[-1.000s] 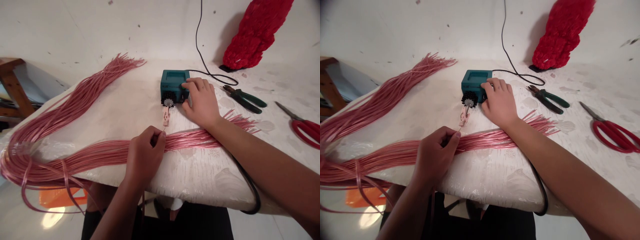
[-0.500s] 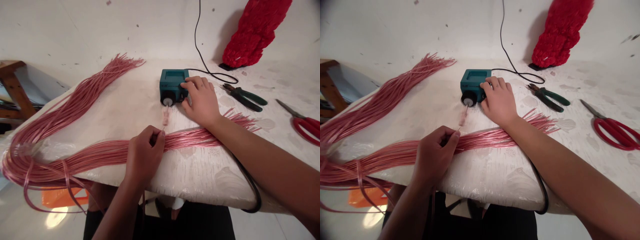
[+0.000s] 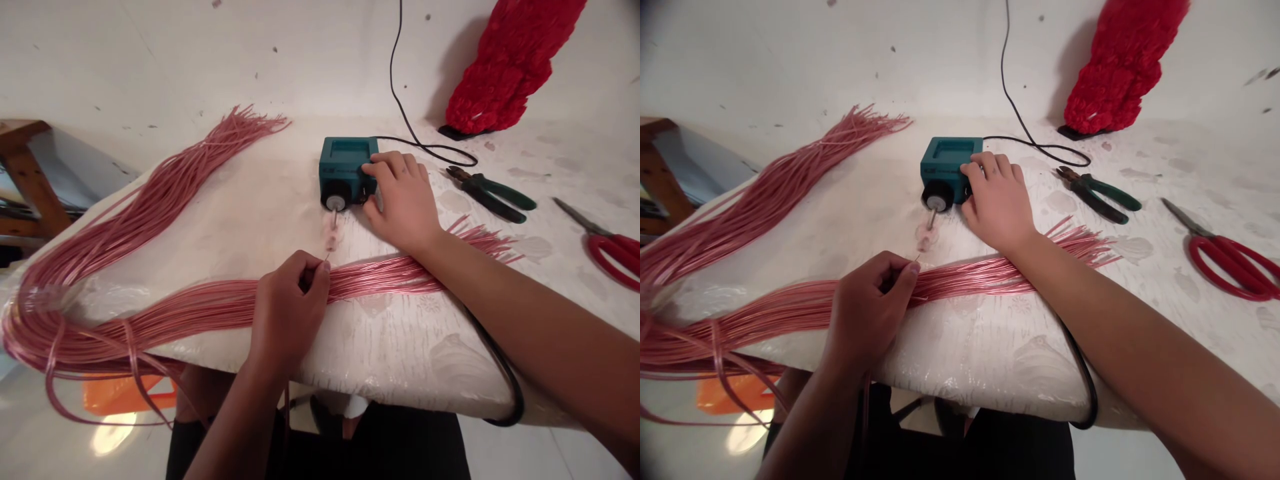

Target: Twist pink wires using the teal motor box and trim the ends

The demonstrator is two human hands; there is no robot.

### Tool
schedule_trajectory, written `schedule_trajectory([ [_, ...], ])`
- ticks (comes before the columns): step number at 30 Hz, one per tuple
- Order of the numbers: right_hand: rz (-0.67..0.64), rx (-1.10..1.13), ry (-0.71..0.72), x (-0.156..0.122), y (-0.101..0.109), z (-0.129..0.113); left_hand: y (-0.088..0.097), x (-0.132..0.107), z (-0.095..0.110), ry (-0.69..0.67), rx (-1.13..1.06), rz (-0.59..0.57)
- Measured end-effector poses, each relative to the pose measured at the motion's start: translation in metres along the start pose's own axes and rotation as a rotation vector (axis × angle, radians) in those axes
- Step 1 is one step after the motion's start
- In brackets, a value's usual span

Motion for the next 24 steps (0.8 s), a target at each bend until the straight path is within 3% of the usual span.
schedule_trajectory([
  [24,-0.043,-0.001,0.001,0.0004,-0.0007,0.0002,0.0011,-0.0004,0.003,-0.018,0.026,0.023],
])
Point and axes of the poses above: each hand's wrist, its own x-axis towards the middle knuckle, its own y-axis out of the back of the hand, z = x × y, the point moved 5 cm from there along x, towards the middle knuckle, and after that the axes turned 3 degrees about -x, right-handed, at the moved point
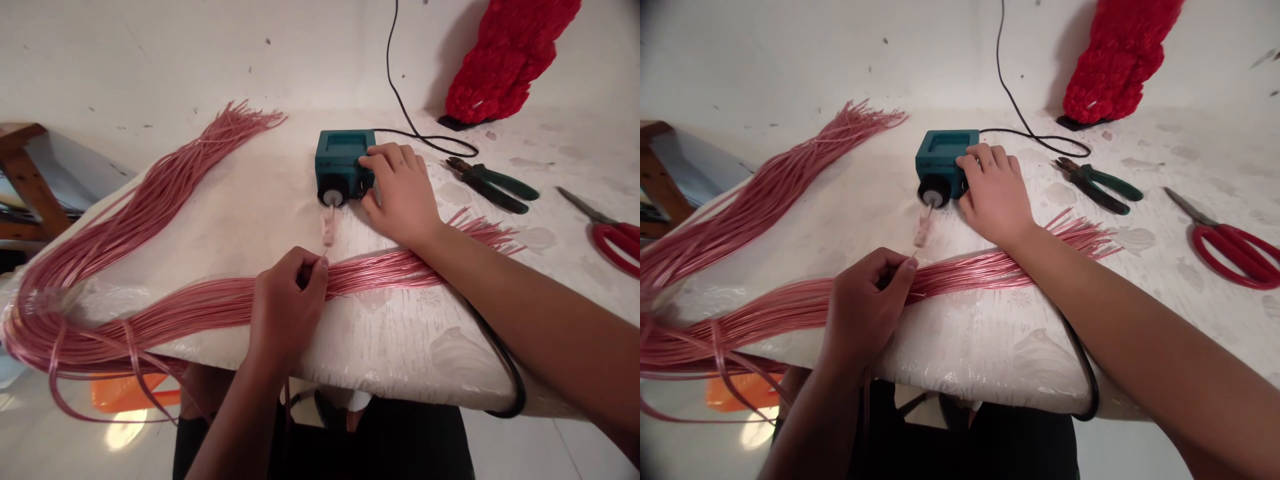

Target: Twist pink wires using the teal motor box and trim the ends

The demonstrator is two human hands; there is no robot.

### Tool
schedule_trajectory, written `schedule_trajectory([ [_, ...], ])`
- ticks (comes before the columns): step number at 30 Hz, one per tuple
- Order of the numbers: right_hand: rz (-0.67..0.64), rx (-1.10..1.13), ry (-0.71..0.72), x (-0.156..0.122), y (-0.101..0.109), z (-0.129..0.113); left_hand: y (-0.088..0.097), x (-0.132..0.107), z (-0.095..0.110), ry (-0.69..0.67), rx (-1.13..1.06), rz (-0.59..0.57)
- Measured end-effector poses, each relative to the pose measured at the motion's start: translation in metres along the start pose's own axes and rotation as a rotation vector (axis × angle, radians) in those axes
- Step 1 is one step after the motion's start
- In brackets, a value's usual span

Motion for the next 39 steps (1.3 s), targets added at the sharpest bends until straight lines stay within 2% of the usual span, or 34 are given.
schedule_trajectory([
  [22,-0.022,-0.002,-0.008,0.0,-0.002,0.002,-0.001,0.001,-0.001,0.008,-0.001,-0.002],
  [34,0.049,0.032,0.033,-0.001,0.0,0.003,0.0,0.001,0.003,0.029,0.001,-0.03],
  [37,0.058,0.047,0.027,-0.002,0.004,0.0,-0.001,0.002,0.002,0.031,0.002,-0.037],
  [39,0.069,0.065,0.077,-0.002,0.009,-0.006,-0.001,0.002,0.001,0.028,-0.002,-0.034],
])
Point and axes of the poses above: each hand's wrist, its own x-axis towards the middle knuckle, its own y-axis out of the back of the hand, z = x × y, the point moved 5 cm from there along x, towards the middle knuckle, and after that the axes turned 3 degrees about -x, right-handed, at the moved point
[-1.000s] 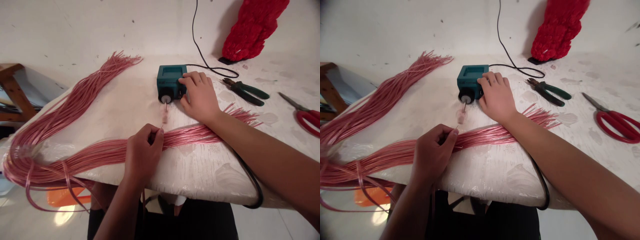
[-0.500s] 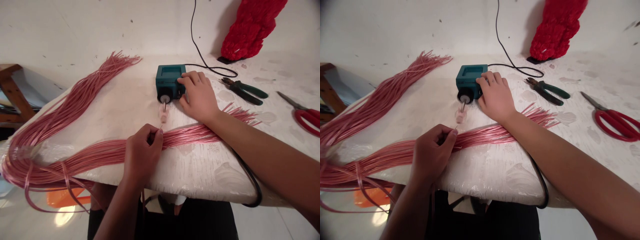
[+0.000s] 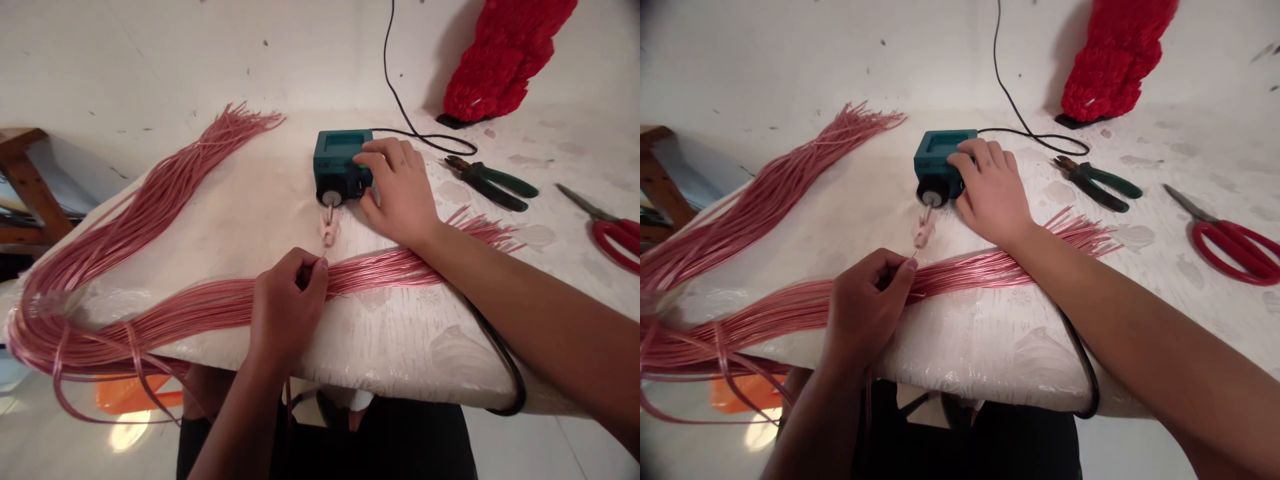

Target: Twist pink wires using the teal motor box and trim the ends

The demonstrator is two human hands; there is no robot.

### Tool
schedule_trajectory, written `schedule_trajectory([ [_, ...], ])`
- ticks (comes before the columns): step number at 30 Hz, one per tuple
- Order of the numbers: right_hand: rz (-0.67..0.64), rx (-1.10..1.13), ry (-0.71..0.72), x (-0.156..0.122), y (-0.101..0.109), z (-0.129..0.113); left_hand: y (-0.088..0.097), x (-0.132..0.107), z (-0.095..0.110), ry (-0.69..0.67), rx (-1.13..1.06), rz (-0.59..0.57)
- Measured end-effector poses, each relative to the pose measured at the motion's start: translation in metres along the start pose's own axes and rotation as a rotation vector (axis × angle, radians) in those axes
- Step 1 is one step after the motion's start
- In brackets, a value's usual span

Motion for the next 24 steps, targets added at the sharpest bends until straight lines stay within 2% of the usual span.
schedule_trajectory([
  [5,-0.079,0.084,0.304,-0.003,0.004,-0.027,0.0,-0.001,-0.003,-0.028,-0.007,0.018],
  [10,-0.085,0.095,0.427,-0.003,0.003,-0.038,-0.002,-0.001,-0.006,-0.006,-0.033,-0.011],
  [15,-0.139,0.095,0.504,-0.004,0.005,-0.042,-0.001,-0.001,-0.006,-0.028,-0.063,-0.019],
  [24,-0.189,0.09,0.455,-0.004,0.01,-0.043,0.0,-0.001,-0.007,-0.048,-0.094,-0.01],
])
Point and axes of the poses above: each hand's wrist, its own x-axis towards the middle knuckle, its own y-axis out of the back of the hand, z = x × y, the point moved 5 cm from there along x, towards the middle knuckle, and after that the axes turned 3 degrees about -x, right-handed, at the moved point
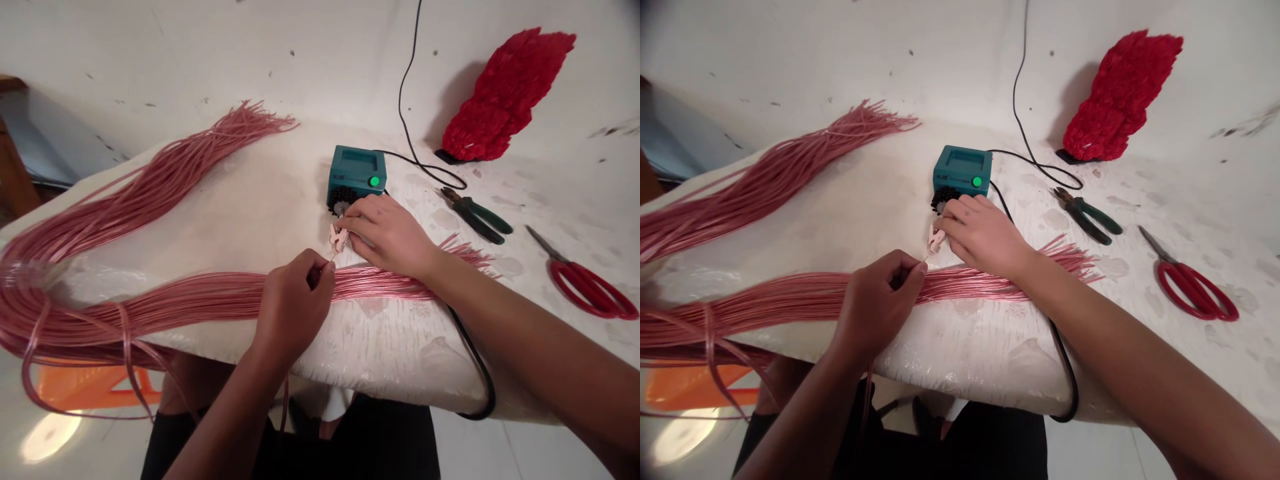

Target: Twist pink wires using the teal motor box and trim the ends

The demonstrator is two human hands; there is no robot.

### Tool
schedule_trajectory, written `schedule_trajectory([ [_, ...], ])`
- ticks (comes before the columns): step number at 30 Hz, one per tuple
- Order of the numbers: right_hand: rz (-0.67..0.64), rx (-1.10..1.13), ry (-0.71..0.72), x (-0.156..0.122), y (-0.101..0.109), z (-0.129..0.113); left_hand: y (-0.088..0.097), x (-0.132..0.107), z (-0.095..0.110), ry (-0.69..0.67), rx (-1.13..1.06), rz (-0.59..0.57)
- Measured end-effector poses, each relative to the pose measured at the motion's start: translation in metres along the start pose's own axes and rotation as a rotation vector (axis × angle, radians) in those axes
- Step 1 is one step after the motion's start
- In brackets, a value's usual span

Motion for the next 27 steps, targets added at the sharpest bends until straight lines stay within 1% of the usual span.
schedule_trajectory([
  [6,0.041,0.075,-0.079,0.006,0.004,0.009,0.0,0.0,-0.001,0.017,0.007,-0.008],
  [10,0.09,0.1,-0.078,0.004,0.0,0.008,-0.001,-0.001,0.0,0.02,0.02,-0.006],
  [12,0.074,0.09,-0.062,0.003,-0.003,0.005,-0.001,0.0,0.0,0.018,0.028,0.001],
  [16,-0.007,0.012,-0.062,0.003,-0.008,0.0,0.0,0.0,0.0,0.027,0.038,0.009],
  [20,-0.055,-0.117,-0.059,0.008,-0.007,-0.002,0.0,-0.001,-0.001,0.03,0.031,0.011],
  [24,-0.056,-0.201,-0.046,0.011,-0.007,-0.003,0.0,-0.001,0.0,0.023,0.02,0.003],
  [27,-0.035,-0.231,-0.092,0.01,-0.011,-0.002,-0.001,-0.001,0.0,0.018,0.027,-0.001],
])
Point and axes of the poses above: each hand's wrist, its own x-axis towards the middle knuckle, its own y-axis out of the back of the hand, z = x × y, the point moved 5 cm from there along x, towards the middle knuckle, and after that the axes turned 3 degrees about -x, right-handed, at the moved point
